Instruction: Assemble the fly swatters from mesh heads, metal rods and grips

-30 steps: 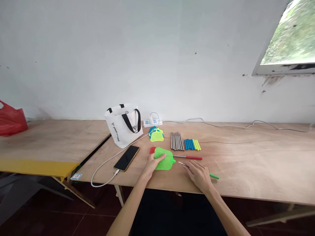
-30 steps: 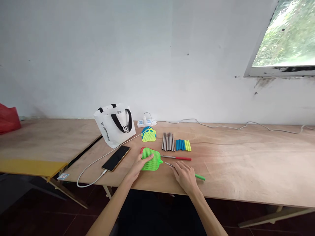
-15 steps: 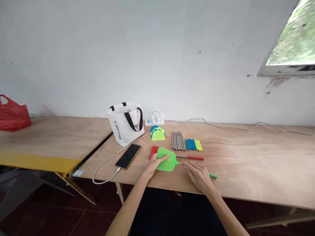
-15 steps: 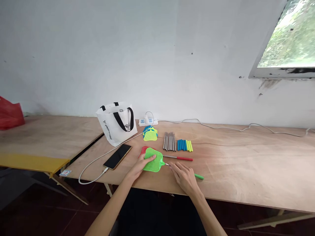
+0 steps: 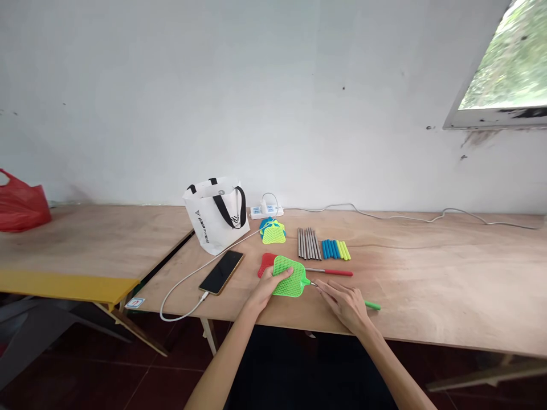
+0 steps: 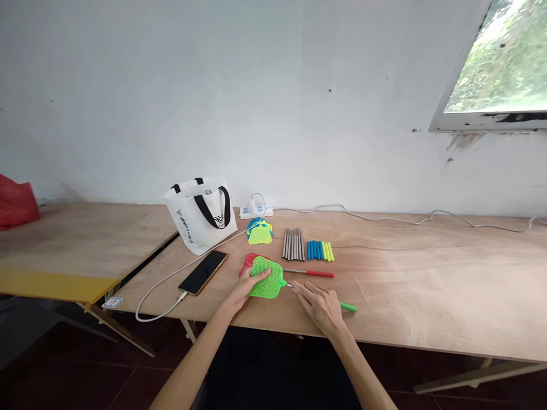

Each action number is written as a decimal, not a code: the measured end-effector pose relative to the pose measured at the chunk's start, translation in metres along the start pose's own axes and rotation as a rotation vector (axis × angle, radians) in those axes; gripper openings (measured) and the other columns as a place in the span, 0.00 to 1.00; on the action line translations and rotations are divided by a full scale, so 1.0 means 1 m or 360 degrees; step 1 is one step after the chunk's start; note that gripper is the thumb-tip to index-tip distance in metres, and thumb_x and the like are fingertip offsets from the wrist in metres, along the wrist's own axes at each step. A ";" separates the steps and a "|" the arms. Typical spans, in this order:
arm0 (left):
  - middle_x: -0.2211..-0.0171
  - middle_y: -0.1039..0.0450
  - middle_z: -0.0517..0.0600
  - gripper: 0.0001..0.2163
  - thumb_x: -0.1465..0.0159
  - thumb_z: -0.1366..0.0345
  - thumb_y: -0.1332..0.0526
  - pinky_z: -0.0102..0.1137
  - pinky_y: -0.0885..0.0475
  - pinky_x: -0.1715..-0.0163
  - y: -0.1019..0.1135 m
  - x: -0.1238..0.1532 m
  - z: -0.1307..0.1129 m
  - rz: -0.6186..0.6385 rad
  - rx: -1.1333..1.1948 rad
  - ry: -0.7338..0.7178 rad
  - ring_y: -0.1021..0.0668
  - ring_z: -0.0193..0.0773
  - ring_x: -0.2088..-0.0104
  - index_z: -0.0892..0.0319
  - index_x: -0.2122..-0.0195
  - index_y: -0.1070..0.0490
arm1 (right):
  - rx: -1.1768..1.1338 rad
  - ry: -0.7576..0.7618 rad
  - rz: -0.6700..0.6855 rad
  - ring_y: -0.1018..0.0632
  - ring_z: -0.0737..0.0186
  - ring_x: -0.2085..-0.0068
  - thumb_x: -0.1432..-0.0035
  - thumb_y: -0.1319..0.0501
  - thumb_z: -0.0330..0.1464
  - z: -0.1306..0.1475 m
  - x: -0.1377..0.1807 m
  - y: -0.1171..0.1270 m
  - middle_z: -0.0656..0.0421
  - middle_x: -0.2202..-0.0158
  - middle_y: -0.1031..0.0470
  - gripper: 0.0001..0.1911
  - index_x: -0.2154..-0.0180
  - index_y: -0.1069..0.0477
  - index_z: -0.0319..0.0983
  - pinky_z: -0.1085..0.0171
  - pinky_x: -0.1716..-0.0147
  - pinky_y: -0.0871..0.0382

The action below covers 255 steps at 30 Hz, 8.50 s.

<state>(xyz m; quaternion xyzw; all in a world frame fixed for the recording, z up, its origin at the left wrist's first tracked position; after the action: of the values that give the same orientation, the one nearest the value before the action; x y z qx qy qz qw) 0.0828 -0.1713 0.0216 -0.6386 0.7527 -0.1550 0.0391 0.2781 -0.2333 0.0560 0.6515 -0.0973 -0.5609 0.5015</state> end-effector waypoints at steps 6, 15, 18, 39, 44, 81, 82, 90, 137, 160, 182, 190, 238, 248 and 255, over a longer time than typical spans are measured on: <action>0.59 0.17 0.57 0.23 0.51 0.53 0.22 0.35 0.22 0.57 -0.002 0.002 -0.003 0.0011 -0.0037 -0.0018 0.17 0.46 0.60 0.62 0.60 0.21 | -0.0034 -0.0003 0.0033 0.20 0.66 0.70 0.25 0.55 0.42 0.000 -0.002 -0.001 0.59 0.68 0.19 0.23 0.45 0.23 0.49 0.68 0.75 0.44; 0.62 0.18 0.55 0.21 0.46 0.49 0.26 0.35 0.23 0.59 -0.014 0.009 -0.023 0.0133 -0.0373 -0.0343 0.18 0.46 0.61 0.63 0.62 0.21 | 0.0051 0.0011 0.0105 0.21 0.66 0.70 0.25 0.55 0.41 0.000 -0.001 -0.008 0.59 0.69 0.19 0.23 0.49 0.21 0.48 0.67 0.76 0.46; 0.62 0.18 0.54 0.19 0.43 0.49 0.28 0.33 0.23 0.60 -0.022 0.012 -0.025 0.0210 -0.0466 -0.0453 0.18 0.46 0.60 0.62 0.63 0.20 | 0.0041 0.0006 0.0087 0.21 0.65 0.71 0.25 0.55 0.42 -0.001 0.000 -0.007 0.59 0.69 0.19 0.23 0.50 0.21 0.48 0.67 0.76 0.46; 0.65 0.18 0.55 0.18 0.45 0.51 0.26 0.34 0.23 0.61 -0.008 0.006 -0.015 -0.0023 -0.0332 -0.0247 0.17 0.46 0.62 0.63 0.67 0.22 | 0.0114 0.0017 -0.0021 0.23 0.67 0.73 0.25 0.52 0.39 0.009 -0.008 0.004 0.59 0.71 0.21 0.23 0.62 0.20 0.43 0.65 0.75 0.49; 0.64 0.18 0.53 0.17 0.45 0.53 0.26 0.34 0.23 0.60 -0.011 0.007 -0.013 0.0055 -0.0339 -0.0263 0.17 0.45 0.61 0.62 0.64 0.22 | 0.0069 0.0026 0.0119 0.22 0.66 0.72 0.25 0.54 0.41 0.007 -0.006 -0.001 0.59 0.69 0.20 0.23 0.58 0.21 0.44 0.64 0.76 0.52; 0.60 0.17 0.56 0.19 0.45 0.51 0.26 0.36 0.21 0.58 -0.007 0.006 -0.009 -0.0019 -0.0316 -0.0227 0.17 0.47 0.59 0.62 0.62 0.21 | 0.0032 0.0008 0.0251 0.22 0.65 0.69 0.25 0.54 0.40 0.003 -0.006 -0.016 0.59 0.65 0.22 0.20 0.52 0.24 0.46 0.67 0.73 0.42; 0.60 0.18 0.56 0.19 0.45 0.51 0.27 0.36 0.21 0.58 -0.007 0.005 -0.008 -0.0026 -0.0323 -0.0226 0.17 0.47 0.59 0.62 0.63 0.22 | 0.0053 -0.0001 0.0242 0.22 0.65 0.69 0.25 0.54 0.40 0.003 -0.005 -0.016 0.59 0.65 0.22 0.20 0.51 0.24 0.46 0.67 0.73 0.42; 0.61 0.20 0.55 0.21 0.44 0.48 0.29 0.35 0.23 0.59 0.041 -0.007 -0.032 -0.0284 -0.0627 -0.0494 0.18 0.47 0.59 0.61 0.59 0.26 | 0.0154 -0.0137 0.0078 0.23 0.54 0.51 0.28 0.49 0.36 -0.012 -0.007 -0.010 0.54 0.52 0.21 0.18 0.42 0.30 0.45 0.57 0.50 0.34; 0.40 0.31 0.53 0.18 0.29 0.53 0.46 0.46 0.39 0.38 0.072 -0.008 -0.036 -0.0391 -0.2167 -0.0749 0.31 0.52 0.39 0.49 0.41 0.30 | 0.0438 -0.0536 0.0117 0.24 0.51 0.53 0.32 0.52 0.33 -0.105 0.024 -0.017 0.52 0.56 0.24 0.17 0.45 0.34 0.42 0.56 0.55 0.35; 0.38 0.32 0.53 0.18 0.27 0.54 0.49 0.45 0.39 0.38 0.069 -0.008 -0.035 -0.0422 -0.2362 -0.0681 0.32 0.50 0.39 0.52 0.41 0.33 | 0.0494 -0.0706 0.0227 0.27 0.52 0.44 0.31 0.53 0.36 -0.106 0.028 -0.022 0.50 0.45 0.26 0.20 0.43 0.35 0.39 0.53 0.45 0.39; 0.39 0.32 0.52 0.18 0.26 0.54 0.50 0.45 0.37 0.40 0.067 -0.008 -0.035 -0.0404 -0.2429 -0.0704 0.32 0.50 0.39 0.51 0.40 0.32 | 0.0559 -0.0603 0.0218 0.27 0.51 0.45 0.31 0.51 0.34 -0.105 0.025 -0.023 0.51 0.44 0.26 0.19 0.44 0.31 0.41 0.53 0.45 0.39; 0.39 0.32 0.53 0.18 0.26 0.54 0.50 0.46 0.37 0.40 0.068 -0.009 -0.035 -0.0400 -0.2441 -0.0685 0.32 0.51 0.39 0.51 0.40 0.32 | 0.0587 -0.0583 0.0222 0.27 0.51 0.45 0.31 0.51 0.34 -0.103 0.024 -0.022 0.51 0.44 0.26 0.19 0.44 0.31 0.40 0.52 0.46 0.38; 0.40 0.32 0.53 0.18 0.27 0.54 0.51 0.45 0.37 0.39 0.067 -0.007 -0.035 -0.0401 -0.2418 -0.0737 0.32 0.50 0.39 0.49 0.40 0.32 | 0.0541 -0.0604 0.0241 0.28 0.51 0.45 0.31 0.53 0.35 -0.104 0.024 -0.024 0.50 0.44 0.26 0.20 0.44 0.31 0.41 0.52 0.46 0.38; 0.40 0.31 0.53 0.18 0.27 0.54 0.50 0.45 0.37 0.39 0.067 -0.007 -0.036 -0.0411 -0.2422 -0.0738 0.31 0.50 0.39 0.50 0.40 0.32 | 0.0544 -0.0600 0.0237 0.28 0.51 0.45 0.31 0.53 0.35 -0.105 0.025 -0.024 0.50 0.44 0.26 0.19 0.44 0.32 0.41 0.52 0.45 0.39; 0.40 0.32 0.52 0.19 0.26 0.54 0.51 0.45 0.37 0.39 0.067 -0.008 -0.035 -0.0396 -0.2404 -0.0734 0.31 0.50 0.40 0.50 0.40 0.32 | 0.0548 -0.0601 0.0254 0.27 0.51 0.46 0.31 0.53 0.35 -0.106 0.025 -0.025 0.51 0.44 0.26 0.20 0.44 0.32 0.41 0.52 0.45 0.39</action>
<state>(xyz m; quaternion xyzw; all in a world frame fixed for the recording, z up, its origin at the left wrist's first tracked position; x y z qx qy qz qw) 0.0113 -0.1484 0.0343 -0.5876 0.5504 0.5297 -0.2669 0.3636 -0.1809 0.0067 0.6013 -0.3342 -0.6064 0.3988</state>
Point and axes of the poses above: each hand's wrist, its own x-axis away from the middle knuckle, its own y-axis out of the back of the hand, z = x × y, the point moved 9 cm from there along -x, towards the middle knuckle
